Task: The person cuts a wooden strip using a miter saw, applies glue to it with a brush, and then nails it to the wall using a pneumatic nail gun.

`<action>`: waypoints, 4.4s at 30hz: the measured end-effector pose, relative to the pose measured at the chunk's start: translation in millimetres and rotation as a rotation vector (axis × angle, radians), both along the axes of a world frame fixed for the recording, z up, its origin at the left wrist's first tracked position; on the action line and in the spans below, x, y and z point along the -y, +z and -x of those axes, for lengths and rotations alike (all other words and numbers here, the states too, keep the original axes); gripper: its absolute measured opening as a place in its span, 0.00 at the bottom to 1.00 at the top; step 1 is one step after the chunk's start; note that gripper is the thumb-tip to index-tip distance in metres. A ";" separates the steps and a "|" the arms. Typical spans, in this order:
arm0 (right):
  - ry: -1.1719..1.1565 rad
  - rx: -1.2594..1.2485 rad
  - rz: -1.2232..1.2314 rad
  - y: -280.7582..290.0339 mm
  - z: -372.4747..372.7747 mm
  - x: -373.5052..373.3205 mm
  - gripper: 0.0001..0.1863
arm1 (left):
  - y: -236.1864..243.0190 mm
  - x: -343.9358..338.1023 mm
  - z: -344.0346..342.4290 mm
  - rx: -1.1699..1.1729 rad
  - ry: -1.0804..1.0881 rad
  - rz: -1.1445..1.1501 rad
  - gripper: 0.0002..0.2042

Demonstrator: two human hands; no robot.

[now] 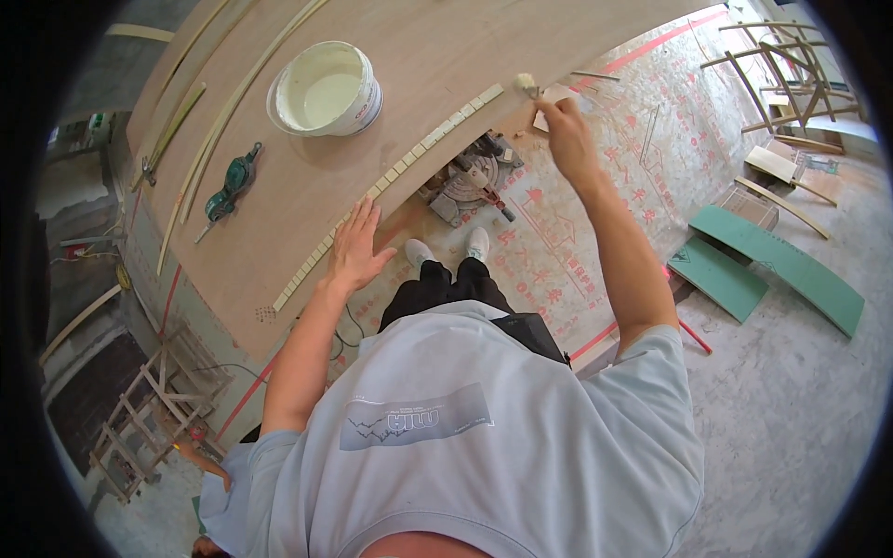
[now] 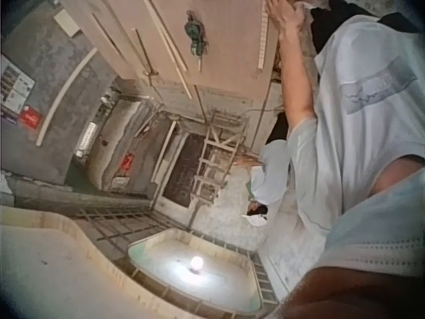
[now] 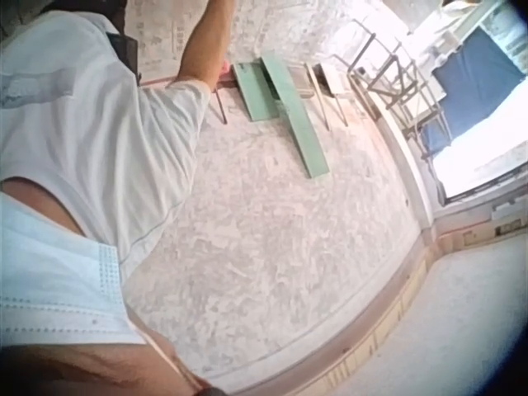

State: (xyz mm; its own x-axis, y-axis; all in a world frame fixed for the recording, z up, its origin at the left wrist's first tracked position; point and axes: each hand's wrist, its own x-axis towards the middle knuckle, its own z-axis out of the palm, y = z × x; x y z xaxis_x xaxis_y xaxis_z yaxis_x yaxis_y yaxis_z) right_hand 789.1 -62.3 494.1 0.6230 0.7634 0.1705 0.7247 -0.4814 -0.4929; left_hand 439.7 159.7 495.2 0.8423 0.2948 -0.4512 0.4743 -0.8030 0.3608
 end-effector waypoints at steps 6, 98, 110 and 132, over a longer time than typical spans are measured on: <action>0.276 0.018 -0.067 4.8 34.3 -7.8 0.20 | -1.0 -0.3 2.0 0.005 0.002 -0.007 0.42; -0.118 -1.424 -0.867 39.8 151.9 -46.6 0.09 | -29.0 -21.6 101.0 0.452 0.073 -0.240 0.30; -0.143 -0.424 -0.289 -5.2 273.4 -68.8 0.09 | -31.1 -16.6 99.7 0.100 0.010 -0.248 0.35; 0.037 -0.266 -0.193 4.5 273.0 -90.6 0.08 | -26.9 -15.1 101.9 0.089 0.051 -0.155 0.39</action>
